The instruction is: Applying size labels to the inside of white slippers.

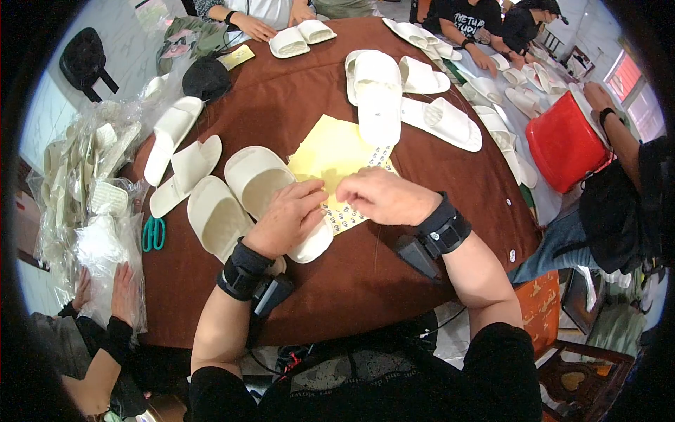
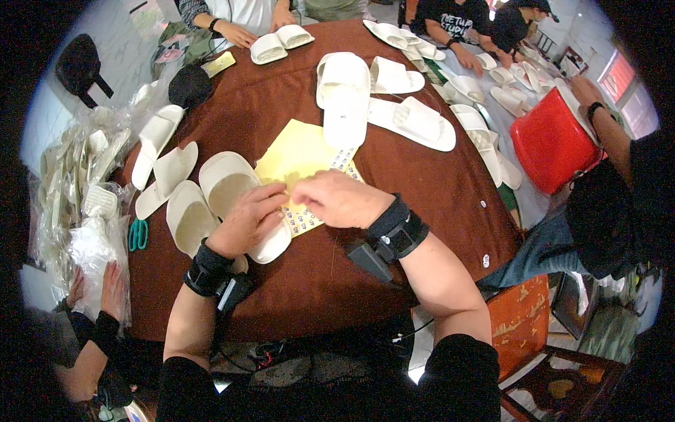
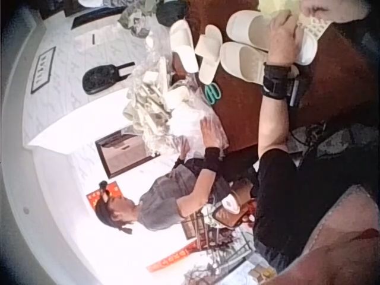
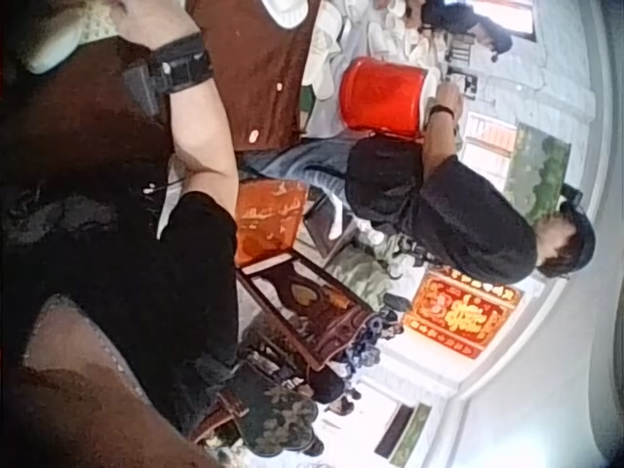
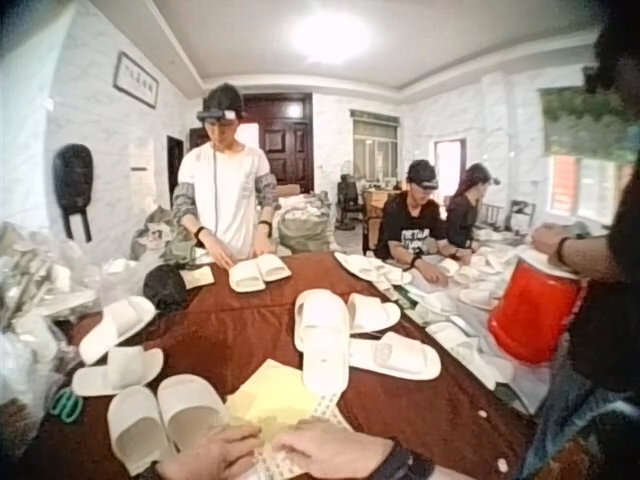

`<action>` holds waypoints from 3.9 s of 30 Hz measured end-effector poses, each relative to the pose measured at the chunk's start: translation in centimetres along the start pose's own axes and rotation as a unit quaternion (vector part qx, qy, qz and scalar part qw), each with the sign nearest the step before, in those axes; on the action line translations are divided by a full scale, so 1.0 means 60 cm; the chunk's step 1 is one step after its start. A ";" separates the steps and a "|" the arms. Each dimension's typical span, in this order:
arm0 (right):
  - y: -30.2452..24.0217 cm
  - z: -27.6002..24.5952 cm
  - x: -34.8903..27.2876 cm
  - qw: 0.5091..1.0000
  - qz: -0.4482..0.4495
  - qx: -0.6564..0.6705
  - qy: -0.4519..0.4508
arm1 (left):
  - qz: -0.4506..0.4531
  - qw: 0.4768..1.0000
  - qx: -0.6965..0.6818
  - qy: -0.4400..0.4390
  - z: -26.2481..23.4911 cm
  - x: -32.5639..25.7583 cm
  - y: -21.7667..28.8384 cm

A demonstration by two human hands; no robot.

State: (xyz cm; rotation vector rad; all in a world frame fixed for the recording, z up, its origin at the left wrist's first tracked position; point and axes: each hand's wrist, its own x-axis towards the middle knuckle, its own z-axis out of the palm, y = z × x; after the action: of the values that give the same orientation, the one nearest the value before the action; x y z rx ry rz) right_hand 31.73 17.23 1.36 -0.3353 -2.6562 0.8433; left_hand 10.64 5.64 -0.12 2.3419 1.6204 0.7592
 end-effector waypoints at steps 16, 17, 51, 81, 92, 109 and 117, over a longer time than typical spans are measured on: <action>0.003 0.015 0.003 0.998 -0.050 -0.035 -0.003 | 0.004 1.000 0.013 -0.012 -0.005 0.003 0.007; 0.003 0.017 0.003 0.998 -0.050 -0.035 -0.004 | 0.014 1.000 0.018 -0.004 -0.004 0.003 0.007; 0.008 0.029 0.001 0.999 -0.033 -0.039 -0.008 | 0.001 0.999 0.017 -0.028 -0.003 0.004 0.005; -0.024 0.016 0.015 0.800 0.072 0.595 0.029 | -0.151 0.941 -0.289 0.093 -0.035 -0.003 0.020; -0.033 0.022 0.016 0.812 0.083 0.578 -0.011 | -0.156 0.951 -0.252 0.089 -0.045 -0.012 0.010; -0.024 0.025 0.010 0.851 0.098 0.516 -0.024 | -0.236 0.959 -0.155 0.015 -0.174 -0.095 0.042; -0.020 0.029 0.019 0.891 0.091 0.440 -0.070 | -0.241 0.961 -0.071 -0.120 -0.150 -0.152 -0.003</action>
State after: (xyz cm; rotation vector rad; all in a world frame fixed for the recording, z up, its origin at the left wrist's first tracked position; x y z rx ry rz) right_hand 29.88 15.74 1.00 -0.2816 -2.0659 2.0528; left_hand 3.42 -3.76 4.71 1.7503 1.8423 0.4487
